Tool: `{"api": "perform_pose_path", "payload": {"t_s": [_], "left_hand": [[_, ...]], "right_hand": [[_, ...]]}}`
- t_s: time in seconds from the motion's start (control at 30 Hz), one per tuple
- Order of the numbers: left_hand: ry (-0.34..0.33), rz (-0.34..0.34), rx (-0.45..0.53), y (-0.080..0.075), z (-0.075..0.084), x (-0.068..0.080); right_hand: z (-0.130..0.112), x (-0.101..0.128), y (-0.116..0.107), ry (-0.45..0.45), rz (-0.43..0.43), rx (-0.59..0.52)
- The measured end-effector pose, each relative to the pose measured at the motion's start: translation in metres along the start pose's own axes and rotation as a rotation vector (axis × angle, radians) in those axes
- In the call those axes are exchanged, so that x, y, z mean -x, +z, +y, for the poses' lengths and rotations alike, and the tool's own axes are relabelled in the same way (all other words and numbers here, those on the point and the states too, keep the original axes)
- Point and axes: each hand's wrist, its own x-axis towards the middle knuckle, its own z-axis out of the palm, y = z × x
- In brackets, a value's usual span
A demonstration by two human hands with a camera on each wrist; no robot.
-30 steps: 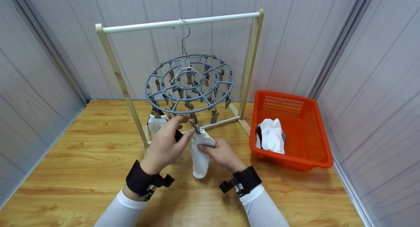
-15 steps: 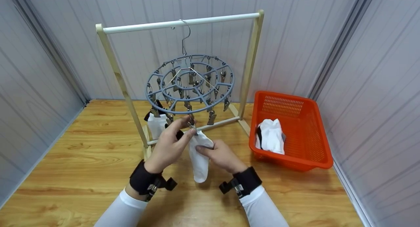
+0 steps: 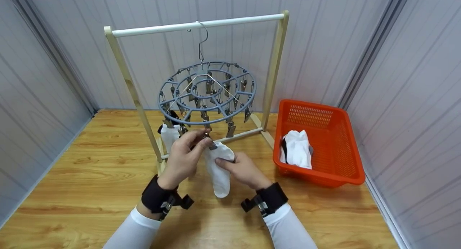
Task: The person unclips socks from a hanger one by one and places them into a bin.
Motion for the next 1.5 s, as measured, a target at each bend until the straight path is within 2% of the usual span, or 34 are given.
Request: {"api": "perform_pose_path", "payload": {"t_s": [0.2,0.43,0.77,1.2,1.5], "left_hand": [[0.007,0.063,0.025,0.0006,-0.0003,-0.0005],[0.019,0.152,0.030,0.0001,-0.0003,-0.0010],[0.041,0.174,0.029,-0.0009,-0.0006,-0.0001],[0.008,0.155,0.055,-0.0027,0.0019,0.0004],[0.014,0.178,0.080,-0.0007,0.0011,0.0006]], "right_hand": [[-0.0003,-0.0016,0.0010,-0.018,0.026,-0.051],[0.0002,-0.0034,0.0023,-0.031,0.047,-0.046],[0.0004,-0.0027,0.0017,-0.028,0.052,-0.032],[0.0015,-0.0020,-0.0018,-0.011,0.056,-0.004],[0.0035,-0.0034,-0.0052,0.018,0.086,0.012]]}}
